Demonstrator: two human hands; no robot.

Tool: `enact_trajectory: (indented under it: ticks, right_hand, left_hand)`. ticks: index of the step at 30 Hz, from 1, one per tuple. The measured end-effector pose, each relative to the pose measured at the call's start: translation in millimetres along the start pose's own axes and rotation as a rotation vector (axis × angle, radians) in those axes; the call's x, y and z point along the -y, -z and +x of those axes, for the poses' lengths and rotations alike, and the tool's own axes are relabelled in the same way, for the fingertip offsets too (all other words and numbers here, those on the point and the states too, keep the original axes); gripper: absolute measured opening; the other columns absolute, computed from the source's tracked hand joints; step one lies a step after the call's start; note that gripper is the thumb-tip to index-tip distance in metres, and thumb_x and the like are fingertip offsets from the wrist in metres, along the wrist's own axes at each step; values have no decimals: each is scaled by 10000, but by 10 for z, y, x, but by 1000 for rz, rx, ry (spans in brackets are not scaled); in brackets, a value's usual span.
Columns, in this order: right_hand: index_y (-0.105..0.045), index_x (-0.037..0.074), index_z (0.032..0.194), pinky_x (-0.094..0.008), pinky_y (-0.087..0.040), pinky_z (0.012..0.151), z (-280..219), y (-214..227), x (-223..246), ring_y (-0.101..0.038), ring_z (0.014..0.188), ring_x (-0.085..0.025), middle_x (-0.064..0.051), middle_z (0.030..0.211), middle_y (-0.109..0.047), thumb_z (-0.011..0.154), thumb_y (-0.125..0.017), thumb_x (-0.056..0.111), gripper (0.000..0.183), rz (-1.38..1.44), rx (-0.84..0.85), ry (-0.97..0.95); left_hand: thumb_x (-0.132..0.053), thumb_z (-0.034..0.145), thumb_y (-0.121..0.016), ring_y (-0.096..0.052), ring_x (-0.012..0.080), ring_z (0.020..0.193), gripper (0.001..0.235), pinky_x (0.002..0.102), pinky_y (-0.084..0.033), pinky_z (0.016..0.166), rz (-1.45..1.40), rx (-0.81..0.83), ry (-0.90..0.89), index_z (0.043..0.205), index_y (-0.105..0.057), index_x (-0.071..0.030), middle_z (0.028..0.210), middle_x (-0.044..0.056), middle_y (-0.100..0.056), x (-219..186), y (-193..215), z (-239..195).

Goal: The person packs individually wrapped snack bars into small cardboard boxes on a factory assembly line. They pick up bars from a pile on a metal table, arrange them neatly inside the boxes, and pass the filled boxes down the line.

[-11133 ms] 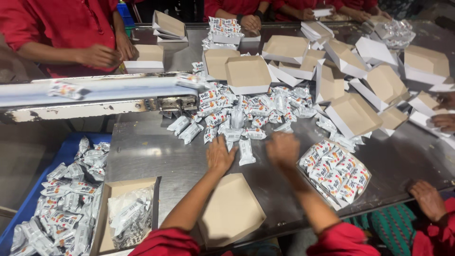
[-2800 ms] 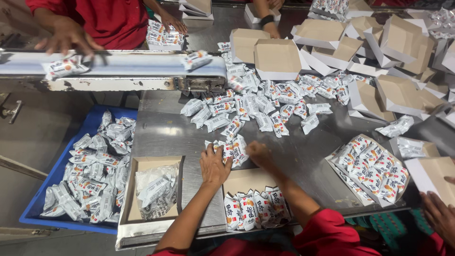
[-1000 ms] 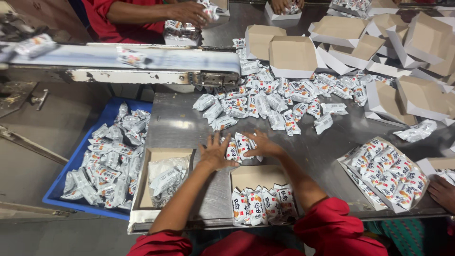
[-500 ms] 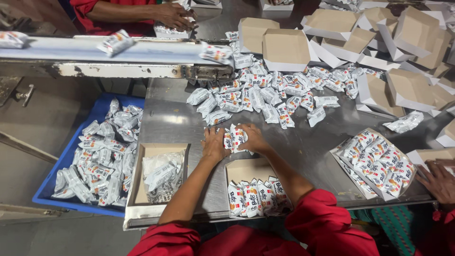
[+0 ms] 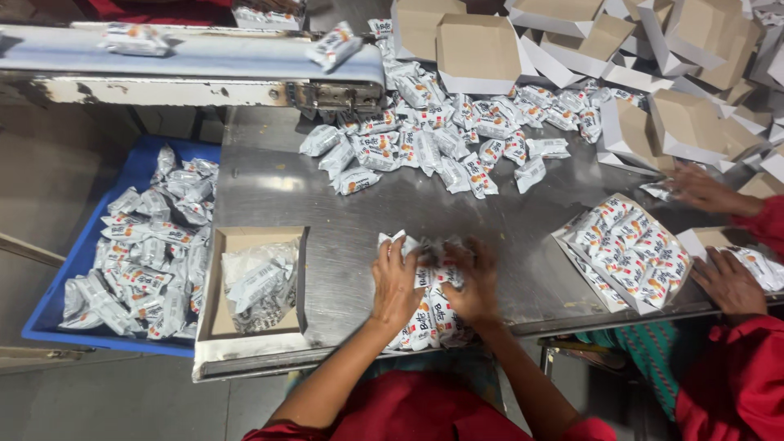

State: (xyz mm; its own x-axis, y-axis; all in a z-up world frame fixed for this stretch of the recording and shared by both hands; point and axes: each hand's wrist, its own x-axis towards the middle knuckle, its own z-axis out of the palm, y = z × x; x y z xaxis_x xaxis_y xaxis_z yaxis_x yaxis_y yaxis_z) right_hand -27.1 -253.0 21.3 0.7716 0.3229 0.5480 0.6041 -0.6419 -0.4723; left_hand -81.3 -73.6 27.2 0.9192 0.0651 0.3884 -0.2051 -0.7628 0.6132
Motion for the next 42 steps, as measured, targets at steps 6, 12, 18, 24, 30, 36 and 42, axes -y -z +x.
enact_trajectory:
  ticks: [6, 12, 18, 24, 30, 36, 42]
  right_hand:
    - [-540, 159, 1417, -638, -388, 964, 97, 32, 211, -420, 1334, -476, -206, 1485, -448, 670, -780, 292, 795, -283, 279, -43]
    - [-540, 72, 1410, -599, -370, 1019, 60, 23, 352, -468, 1310, -419, -157, 1384, -563, 826, -724, 439, 714, -326, 159, 83]
    - [-574, 97, 1360, -515, -403, 943, 59, -7, 311, -535, 1199, -324, -90, 1262, -639, 830, -711, 438, 645, -280, 253, 21]
    - [-572, 94, 1358, -576, -370, 984, 100, -48, 281, -562, 1164, -294, -66, 1161, -679, 898, -619, 492, 611, -367, 379, -72]
    - [-606, 135, 1301, -657, -320, 1015, 158, -201, 256, -553, 1187, -323, -81, 1200, -673, 945, -539, 488, 506, -515, 447, -118]
    - [-625, 128, 1241, -554, -393, 954, 186, -264, 157, -580, 1142, -324, -95, 1204, -684, 936, -557, 436, 439, -429, 397, -73]
    - [-514, 111, 1408, -390, -474, 1022, 101, -5, -414, -594, 1214, -259, -120, 1312, -643, 1016, -584, 284, 434, 394, 535, -345]
  left_hand:
    - [-159, 643, -843, -191, 453, 1447, 886, 714, -200, 1062, 95, 270, 153, 1435, -474, -13, 1518, 259, -292, -7, 88, 0]
    - [-351, 776, -640, -376, 437, 1350, 686, 678, -240, 1038, 144, 34, 30, 1355, -596, 15, 1425, 273, -480, -54, 81, -129]
    - [-314, 809, -644, -469, 429, 1250, 580, 559, -303, 1074, 133, -11, 15, 1305, -639, -14, 1282, 219, -607, 23, -15, -163]
    - [-319, 786, -647, -496, 428, 1174, 602, 547, -325, 1020, 214, 44, 38, 1284, -638, 20, 1201, 206, -632, -20, 8, -110]
    - [-340, 815, -630, -486, 438, 1190, 581, 546, -324, 1043, 263, 112, 68, 1276, -635, 14, 1248, 210, -629, 9, -15, -93]
    - [-414, 862, -624, -354, 435, 1335, 655, 671, -225, 1073, 262, 232, 150, 1359, -548, 5, 1360, 182, -533, 34, -33, -87]
    - [-430, 874, -623, -332, 383, 1384, 682, 689, -211, 1093, 290, 309, 214, 1432, -490, -61, 1418, 131, -496, 46, 49, -88]
